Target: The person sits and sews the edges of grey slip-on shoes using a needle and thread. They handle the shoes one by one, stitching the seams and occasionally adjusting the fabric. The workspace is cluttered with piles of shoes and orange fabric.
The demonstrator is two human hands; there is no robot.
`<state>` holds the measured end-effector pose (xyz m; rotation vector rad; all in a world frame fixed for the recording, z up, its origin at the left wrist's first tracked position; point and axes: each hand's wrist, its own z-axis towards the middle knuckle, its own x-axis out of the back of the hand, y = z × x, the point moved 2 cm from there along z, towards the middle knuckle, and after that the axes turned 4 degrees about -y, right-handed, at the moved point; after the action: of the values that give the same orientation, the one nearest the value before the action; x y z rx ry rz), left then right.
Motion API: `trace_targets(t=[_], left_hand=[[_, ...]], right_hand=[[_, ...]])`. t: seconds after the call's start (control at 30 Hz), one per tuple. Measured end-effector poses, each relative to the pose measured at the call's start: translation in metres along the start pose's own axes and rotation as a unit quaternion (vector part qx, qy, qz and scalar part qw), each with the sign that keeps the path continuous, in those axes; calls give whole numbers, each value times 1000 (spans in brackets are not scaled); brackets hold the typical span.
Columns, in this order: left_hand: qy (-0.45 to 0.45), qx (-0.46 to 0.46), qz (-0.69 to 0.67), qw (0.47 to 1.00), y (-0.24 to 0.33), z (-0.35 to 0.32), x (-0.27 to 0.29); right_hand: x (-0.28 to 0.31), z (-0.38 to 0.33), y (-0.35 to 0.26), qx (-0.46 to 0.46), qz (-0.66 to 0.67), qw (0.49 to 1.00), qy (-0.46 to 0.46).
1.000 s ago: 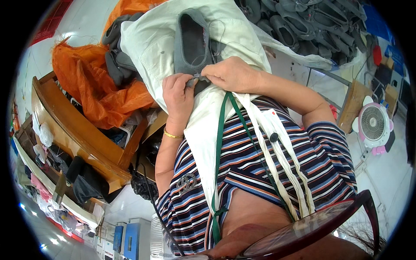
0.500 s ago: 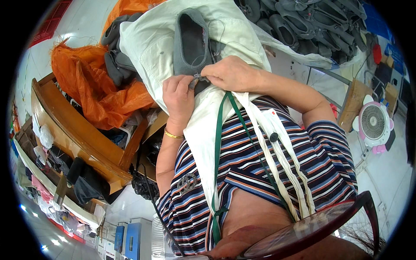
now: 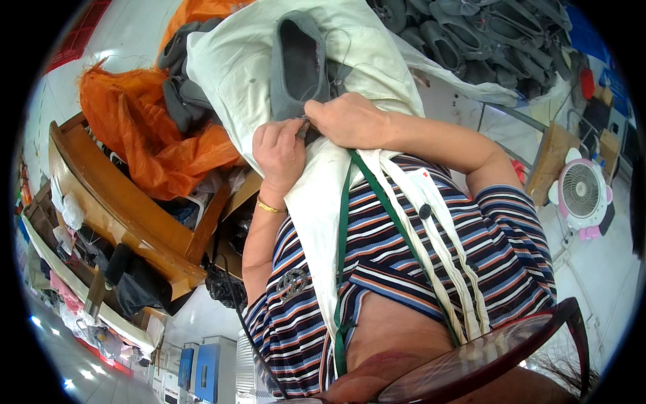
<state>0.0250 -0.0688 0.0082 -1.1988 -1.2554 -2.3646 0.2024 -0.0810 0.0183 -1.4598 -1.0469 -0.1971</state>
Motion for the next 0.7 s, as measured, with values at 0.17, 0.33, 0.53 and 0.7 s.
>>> trace_targets(t=[0.17, 0.33, 0.53, 0.7], left_hand=[[23, 53, -57, 997, -1, -4, 0], [24, 110, -141, 984, -5, -13, -5], [16, 62, -138, 988, -8, -11, -7], [5, 31, -104, 994, -6, -7, -5]], right_hand=[[-8, -4, 6, -21, 33, 999, 13], [-9, -2, 8, -35, 109, 993, 29], [-8, 10, 9, -26, 209, 976, 62], [8, 13, 11, -47, 167, 985, -19]])
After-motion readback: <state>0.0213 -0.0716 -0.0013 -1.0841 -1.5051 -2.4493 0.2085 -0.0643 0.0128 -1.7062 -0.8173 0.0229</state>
